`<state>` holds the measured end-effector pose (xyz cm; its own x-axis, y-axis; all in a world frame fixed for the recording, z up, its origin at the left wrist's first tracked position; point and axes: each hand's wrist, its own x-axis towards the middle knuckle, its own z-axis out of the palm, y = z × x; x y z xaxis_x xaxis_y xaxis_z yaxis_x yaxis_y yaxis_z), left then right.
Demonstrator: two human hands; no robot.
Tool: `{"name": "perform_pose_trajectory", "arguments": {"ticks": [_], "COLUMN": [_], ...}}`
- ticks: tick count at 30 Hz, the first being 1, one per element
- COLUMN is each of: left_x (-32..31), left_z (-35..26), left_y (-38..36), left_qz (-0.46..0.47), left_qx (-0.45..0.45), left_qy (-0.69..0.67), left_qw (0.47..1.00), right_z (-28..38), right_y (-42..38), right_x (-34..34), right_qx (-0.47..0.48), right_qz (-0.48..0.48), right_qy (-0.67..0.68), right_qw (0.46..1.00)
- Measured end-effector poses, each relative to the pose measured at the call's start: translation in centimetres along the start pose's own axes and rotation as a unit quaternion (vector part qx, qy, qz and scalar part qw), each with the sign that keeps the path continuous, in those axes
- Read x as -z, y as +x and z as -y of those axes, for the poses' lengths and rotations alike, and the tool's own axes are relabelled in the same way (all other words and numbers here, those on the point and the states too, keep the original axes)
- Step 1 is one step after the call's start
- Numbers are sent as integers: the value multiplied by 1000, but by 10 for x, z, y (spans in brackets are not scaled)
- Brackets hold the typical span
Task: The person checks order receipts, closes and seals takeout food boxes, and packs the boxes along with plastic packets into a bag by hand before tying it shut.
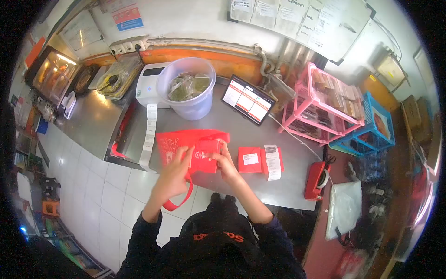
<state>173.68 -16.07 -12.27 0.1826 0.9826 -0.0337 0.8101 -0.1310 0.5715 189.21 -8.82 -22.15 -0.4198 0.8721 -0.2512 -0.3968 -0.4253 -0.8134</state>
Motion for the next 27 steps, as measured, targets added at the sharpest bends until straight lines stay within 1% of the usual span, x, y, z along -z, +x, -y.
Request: {"name": "perform_pose_trajectory", "arguments": {"ticks": [1, 3, 4, 5, 6, 7, 9, 10, 11, 12, 13, 15, 16, 18, 20, 21, 22, 24, 26, 27], "left_x": [-9, -21, -21, -19, -19, -19, -17, -15, -12, -11, -14, -25, -27, -34, -58, -74, -91, -132, -147, -132], "left_z": [5, 17, 23, 30, 33, 34, 31, 27, 20, 15, 13, 11, 9, 4, -7, -17, -28, -43, -60, -63], "left_y": [-4, -13, -16, -20, -23, -24, -23, -20, -15, -9, -3, 8, 14, 25, 35, 38, 38, 26, 14, 9], "left_qz": [1, -15, -16, -15, -12, -11, -34, -34, -64, -95, -96, -178, -179, -152, -99, -58, -19, 10, 8, 4], "left_qx": [-1, 31, 33, 60, 88, 90, 37, 36, 44, 53, 54, 119, 123, 167, 132, 117, 104, -16, -147, -145], "left_qy": [0, 119, 119, 127, 134, 133, 76, 76, 42, 7, 7, -66, -66, -81, -98, -114, -129, -256, -380, -380], "left_qw": [1000, 992, 992, 990, 987, 987, 996, 996, 996, 994, 994, 974, 974, 971, 981, 985, 986, 966, 913, 914], "right_z": [0, 6, 9, 13, 19, 23, 21, 19, 18, 17, 16, 7, -2, -24, -48, -54, -53, -48, -35, -29], "right_y": [1, -2, -3, -5, -9, -10, -9, -8, -8, -10, -13, -19, -19, -16, -11, -12, -19, -33, -40, -43], "right_x": [1, 7, 10, 12, 10, 9, 7, 5, 3, -1, -5, -7, -4, 5, 12, 13, 12, 10, 14, 15], "right_qx": [-26, -10, -4, 3, 15, 26, 43, 48, 53, 53, 37, 15, 0, -16, 130, 180, 190, 171, 131, 121], "right_qz": [-26, -20, -17, -13, -15, -18, -1, 9, 20, 21, 24, 30, 40, 51, 43, 31, 27, 41, 73, 89], "right_qy": [-10, -16, -19, -22, 16, 55, 55, 10, -35, -36, -42, -48, -74, -99, -209, -262, -291, -330, -351, -364], "right_qw": [999, 1000, 1000, 1000, 1000, 998, 998, 999, 998, 998, 998, 998, 996, 994, 968, 948, 937, 928, 924, 919]}}
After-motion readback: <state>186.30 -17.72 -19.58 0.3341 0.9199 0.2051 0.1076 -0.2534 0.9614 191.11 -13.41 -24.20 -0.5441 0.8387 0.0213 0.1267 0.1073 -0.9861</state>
